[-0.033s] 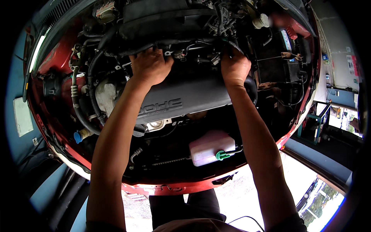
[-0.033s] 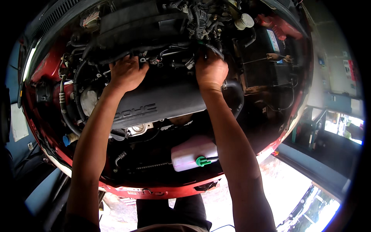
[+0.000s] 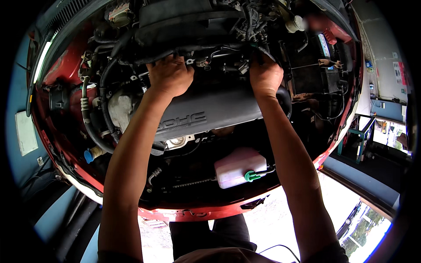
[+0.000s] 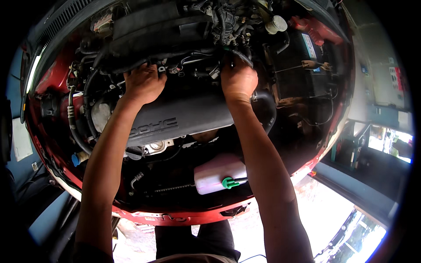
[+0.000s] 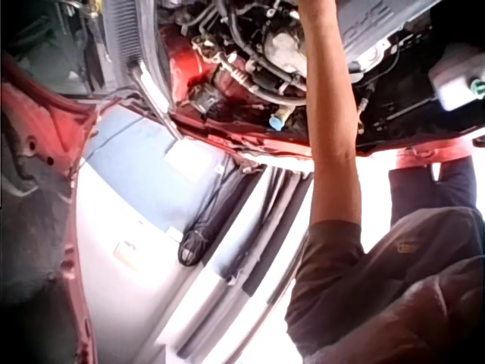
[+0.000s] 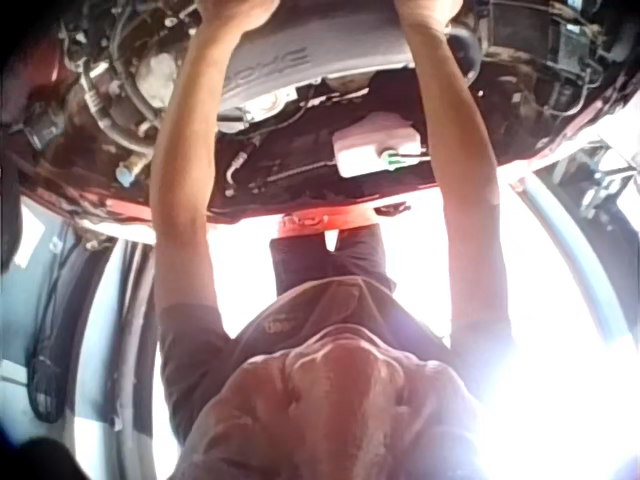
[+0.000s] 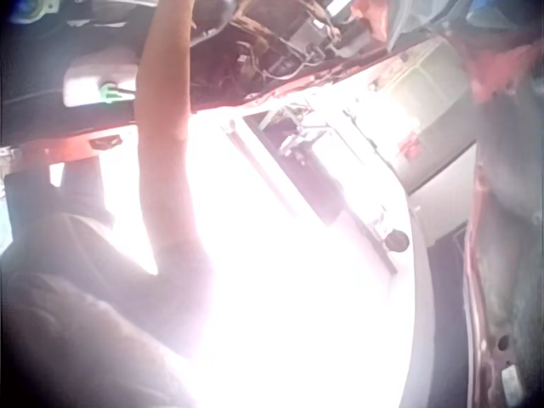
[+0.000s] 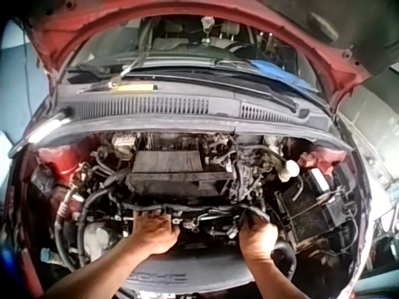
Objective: The person works on a car engine with the hood open, repeatedly reaching into the engine bay to adjust hoses and components. The person uses both hands to manipulate parts near the engine cover and battery area.
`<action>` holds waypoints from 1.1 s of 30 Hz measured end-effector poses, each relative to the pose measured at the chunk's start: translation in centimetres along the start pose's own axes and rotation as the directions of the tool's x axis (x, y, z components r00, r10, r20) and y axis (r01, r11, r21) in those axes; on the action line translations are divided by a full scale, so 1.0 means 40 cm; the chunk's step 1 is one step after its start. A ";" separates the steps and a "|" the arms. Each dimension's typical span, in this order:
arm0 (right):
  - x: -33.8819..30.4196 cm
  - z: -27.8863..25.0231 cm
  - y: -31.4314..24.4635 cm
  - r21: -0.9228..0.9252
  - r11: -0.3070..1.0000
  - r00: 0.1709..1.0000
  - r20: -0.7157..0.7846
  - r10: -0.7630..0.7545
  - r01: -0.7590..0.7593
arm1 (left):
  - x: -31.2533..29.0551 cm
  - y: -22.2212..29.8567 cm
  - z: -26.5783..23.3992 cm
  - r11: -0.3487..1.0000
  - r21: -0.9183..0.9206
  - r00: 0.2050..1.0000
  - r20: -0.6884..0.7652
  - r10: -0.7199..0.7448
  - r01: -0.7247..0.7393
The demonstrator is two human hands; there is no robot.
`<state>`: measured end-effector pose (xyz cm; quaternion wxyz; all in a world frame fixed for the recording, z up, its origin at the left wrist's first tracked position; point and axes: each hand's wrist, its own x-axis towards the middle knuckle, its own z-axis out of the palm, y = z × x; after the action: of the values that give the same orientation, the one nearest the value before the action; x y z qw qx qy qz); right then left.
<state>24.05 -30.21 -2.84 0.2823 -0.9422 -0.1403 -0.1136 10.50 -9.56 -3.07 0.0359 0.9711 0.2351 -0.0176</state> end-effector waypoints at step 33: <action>0.014 0.000 0.004 0.002 0.999 0.996 0.076 -0.040 0.040 | 0.043 0.044 -0.006 0.951 -0.267 0.985 -0.114 0.132 -0.158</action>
<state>24.63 -30.25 -2.76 0.2747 -0.9428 -0.1698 -0.0831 12.83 -10.33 -2.82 0.1603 0.9711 0.1647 0.0642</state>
